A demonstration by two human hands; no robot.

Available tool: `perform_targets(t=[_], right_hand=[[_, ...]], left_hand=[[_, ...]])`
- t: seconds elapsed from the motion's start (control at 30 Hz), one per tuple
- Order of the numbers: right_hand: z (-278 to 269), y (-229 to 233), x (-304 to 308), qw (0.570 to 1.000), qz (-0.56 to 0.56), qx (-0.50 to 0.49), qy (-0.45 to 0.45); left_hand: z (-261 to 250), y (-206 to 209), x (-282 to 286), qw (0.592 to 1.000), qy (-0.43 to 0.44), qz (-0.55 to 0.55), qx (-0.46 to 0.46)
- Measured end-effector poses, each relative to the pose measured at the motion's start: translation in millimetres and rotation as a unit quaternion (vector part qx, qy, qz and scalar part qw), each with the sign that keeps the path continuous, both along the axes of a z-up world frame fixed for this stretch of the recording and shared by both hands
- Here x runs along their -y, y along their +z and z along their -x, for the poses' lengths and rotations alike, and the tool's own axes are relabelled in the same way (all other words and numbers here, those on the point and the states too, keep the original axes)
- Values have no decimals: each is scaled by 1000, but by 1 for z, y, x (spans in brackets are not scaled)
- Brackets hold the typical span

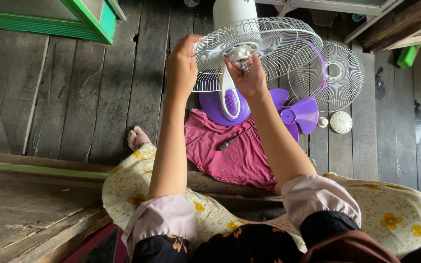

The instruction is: The person assembles a purple and white electric fan by attaching the front grille, inserting the purple fan blades, and securing the components with a nut. The person works on the floor, handling the fan parts and tools directly.

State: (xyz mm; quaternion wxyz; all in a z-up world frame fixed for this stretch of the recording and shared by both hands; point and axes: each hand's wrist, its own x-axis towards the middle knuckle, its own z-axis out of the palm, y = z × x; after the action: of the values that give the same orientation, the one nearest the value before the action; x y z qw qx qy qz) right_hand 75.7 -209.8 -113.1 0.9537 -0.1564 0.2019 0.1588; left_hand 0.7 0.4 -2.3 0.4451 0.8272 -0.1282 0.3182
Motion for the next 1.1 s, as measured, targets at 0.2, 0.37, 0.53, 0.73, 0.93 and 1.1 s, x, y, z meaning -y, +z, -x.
perform_targets(t=[0.2, 0.37, 0.53, 0.73, 0.93, 1.1], right_hand=[[-8, -25, 16, 991, 123, 38, -39], [-21, -57, 29, 982, 124, 54, -129], [-13, -48, 18, 992, 108, -29, -61], [0, -7, 0, 1000, -17, 10, 12], [-2, -19, 9, 997, 69, 34, -18], [-9, -40, 12, 997, 59, 49, -18]], left_hand=[[0, -1, 0, 1000, 12, -2, -14], [-2, -4, 0, 1000, 15, -6, -8], [-1, -4, 0, 1000, 7, -1, -8], [2, 0, 1, 1000, 5, -1, -5], [0, -1, 1, 1000, 11, -3, -8], [-1, -2, 0, 1000, 11, -7, -2]])
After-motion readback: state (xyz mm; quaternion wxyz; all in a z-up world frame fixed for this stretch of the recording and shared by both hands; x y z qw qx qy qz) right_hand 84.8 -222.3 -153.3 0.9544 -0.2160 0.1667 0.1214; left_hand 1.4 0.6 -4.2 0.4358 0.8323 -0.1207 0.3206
